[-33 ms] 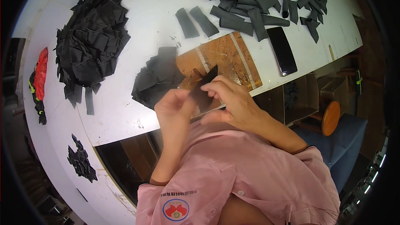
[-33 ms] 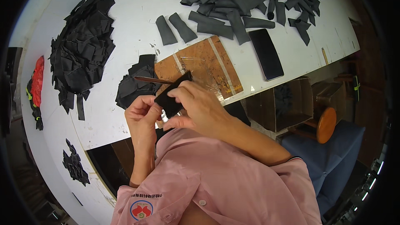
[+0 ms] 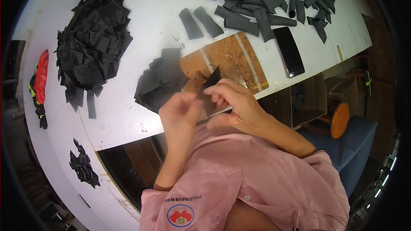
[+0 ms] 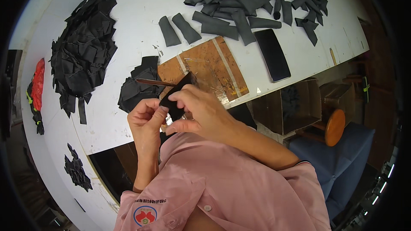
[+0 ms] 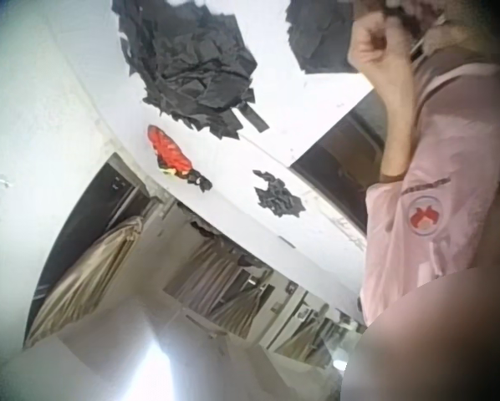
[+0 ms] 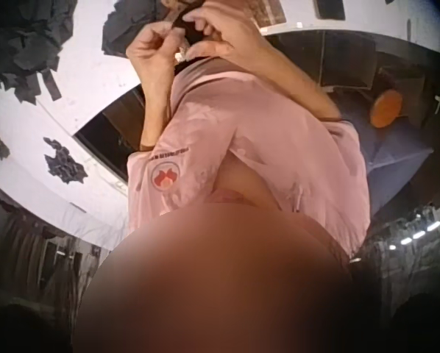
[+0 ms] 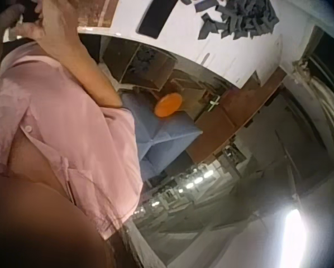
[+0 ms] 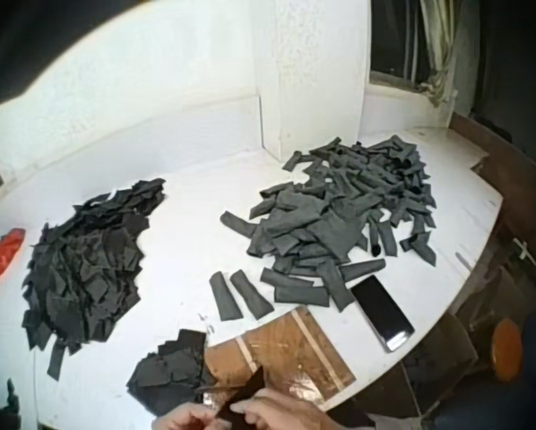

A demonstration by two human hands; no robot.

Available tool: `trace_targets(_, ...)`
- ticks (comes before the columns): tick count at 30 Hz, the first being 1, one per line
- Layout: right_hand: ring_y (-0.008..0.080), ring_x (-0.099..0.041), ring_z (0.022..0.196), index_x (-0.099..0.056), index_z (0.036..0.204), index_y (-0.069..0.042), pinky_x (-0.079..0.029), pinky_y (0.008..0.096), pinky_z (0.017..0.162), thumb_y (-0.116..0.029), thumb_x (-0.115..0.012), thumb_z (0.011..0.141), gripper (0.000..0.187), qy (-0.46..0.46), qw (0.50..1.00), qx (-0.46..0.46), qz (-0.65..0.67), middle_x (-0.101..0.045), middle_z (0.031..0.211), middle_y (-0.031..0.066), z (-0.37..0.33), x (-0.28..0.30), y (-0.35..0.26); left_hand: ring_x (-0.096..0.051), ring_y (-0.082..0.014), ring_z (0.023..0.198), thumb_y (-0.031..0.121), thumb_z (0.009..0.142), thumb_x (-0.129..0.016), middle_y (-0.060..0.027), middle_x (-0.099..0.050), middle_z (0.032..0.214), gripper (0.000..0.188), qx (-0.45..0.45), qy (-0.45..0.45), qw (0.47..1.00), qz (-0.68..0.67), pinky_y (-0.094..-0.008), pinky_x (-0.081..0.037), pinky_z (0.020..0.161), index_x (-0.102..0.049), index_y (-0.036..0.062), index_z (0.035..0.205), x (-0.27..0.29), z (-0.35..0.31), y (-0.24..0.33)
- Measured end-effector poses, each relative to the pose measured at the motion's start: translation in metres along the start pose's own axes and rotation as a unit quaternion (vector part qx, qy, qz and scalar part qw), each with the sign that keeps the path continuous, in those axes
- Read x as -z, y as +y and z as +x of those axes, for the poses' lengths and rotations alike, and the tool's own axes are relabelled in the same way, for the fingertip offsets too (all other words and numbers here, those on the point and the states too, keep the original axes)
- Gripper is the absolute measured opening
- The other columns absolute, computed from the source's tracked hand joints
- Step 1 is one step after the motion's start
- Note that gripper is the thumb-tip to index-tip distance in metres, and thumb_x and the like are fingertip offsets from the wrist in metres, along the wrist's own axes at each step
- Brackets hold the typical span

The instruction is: Folding and preparing small black fabric strips on a workbench.

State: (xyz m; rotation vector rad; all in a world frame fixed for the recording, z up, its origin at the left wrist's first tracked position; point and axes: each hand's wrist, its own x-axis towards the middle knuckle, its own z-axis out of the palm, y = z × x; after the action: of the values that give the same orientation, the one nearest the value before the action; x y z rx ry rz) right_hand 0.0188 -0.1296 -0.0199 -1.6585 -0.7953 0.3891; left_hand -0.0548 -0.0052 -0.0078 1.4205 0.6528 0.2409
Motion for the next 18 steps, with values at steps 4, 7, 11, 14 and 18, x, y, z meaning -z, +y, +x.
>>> trace_targets(4,0.021,-0.053,0.059,-0.057,0.079,0.0,-0.042,0.0293,0.05,-0.01,-0.067,0.066,0.019,0.055,0.995,0.058,-0.052,-0.049,0.068,0.0073,0.001,-0.008,0.004,-0.046,-0.0028,0.049,-0.003,0.077,-0.056,-0.002,-0.055,0.064,0.002,-0.064,-0.014,0.998,0.02,-0.0144,-0.034,0.042,-0.056,-0.0021,0.078,0.003,-0.003,-0.009)
trace_targets(7,0.0217,-0.052,0.059,-0.055,0.075,-0.001,-0.042,0.0306,0.05,-0.005,-0.064,0.066,0.013,0.062,0.978,0.12,-0.156,-0.048,0.067,0.0074,0.004,-0.011,0.007,-0.047,-0.003,0.049,-0.004,0.076,-0.056,-0.0027,-0.056,0.065,0.005,-0.151,0.046,0.98,0.125,-0.0152,-0.037,0.042,-0.055,-0.003,0.081,-0.001,-0.005,-0.022)
trace_targets(11,0.0226,-0.051,0.058,-0.054,0.072,-0.002,-0.042,0.0321,0.049,-0.001,-0.062,0.064,0.011,0.096,0.982,0.055,-0.15,-0.047,0.067,0.0079,0.002,-0.021,0.014,-0.044,-0.0024,0.046,-0.007,0.074,-0.056,-0.0031,-0.057,0.065,0.011,-0.047,0.1,0.993,0.043,-0.0153,-0.034,0.039,-0.053,-0.0015,0.082,-0.004,-0.002,-0.02)
trace_targets(14,0.0152,-0.051,0.052,-0.056,0.072,0.0,-0.04,0.0269,0.046,0.0,-0.061,0.065,0.009,0.084,0.995,-0.019,-0.04,-0.048,0.063,0.0051,0.004,-0.02,0.013,-0.04,-0.0009,0.044,-0.009,0.071,-0.058,-0.003,-0.057,0.066,0.015,0.009,0.06,0.985,-0.162,-0.0144,-0.027,0.036,-0.052,0.0002,0.082,0.004,0.007,-0.015)
trace_targets(18,0.0063,-0.047,0.051,-0.06,0.074,0.001,-0.036,0.0199,0.045,0.002,-0.061,0.066,0.008,0.068,0.993,-0.086,0.051,-0.051,0.062,0.0022,0.007,-0.019,0.007,-0.042,-0.0006,0.045,-0.008,0.07,-0.062,-0.0037,-0.059,0.069,0.019,-0.084,0.072,0.991,-0.073,-0.0135,-0.029,0.039,-0.053,0.0002,0.085,0.009,0.002,-0.023)
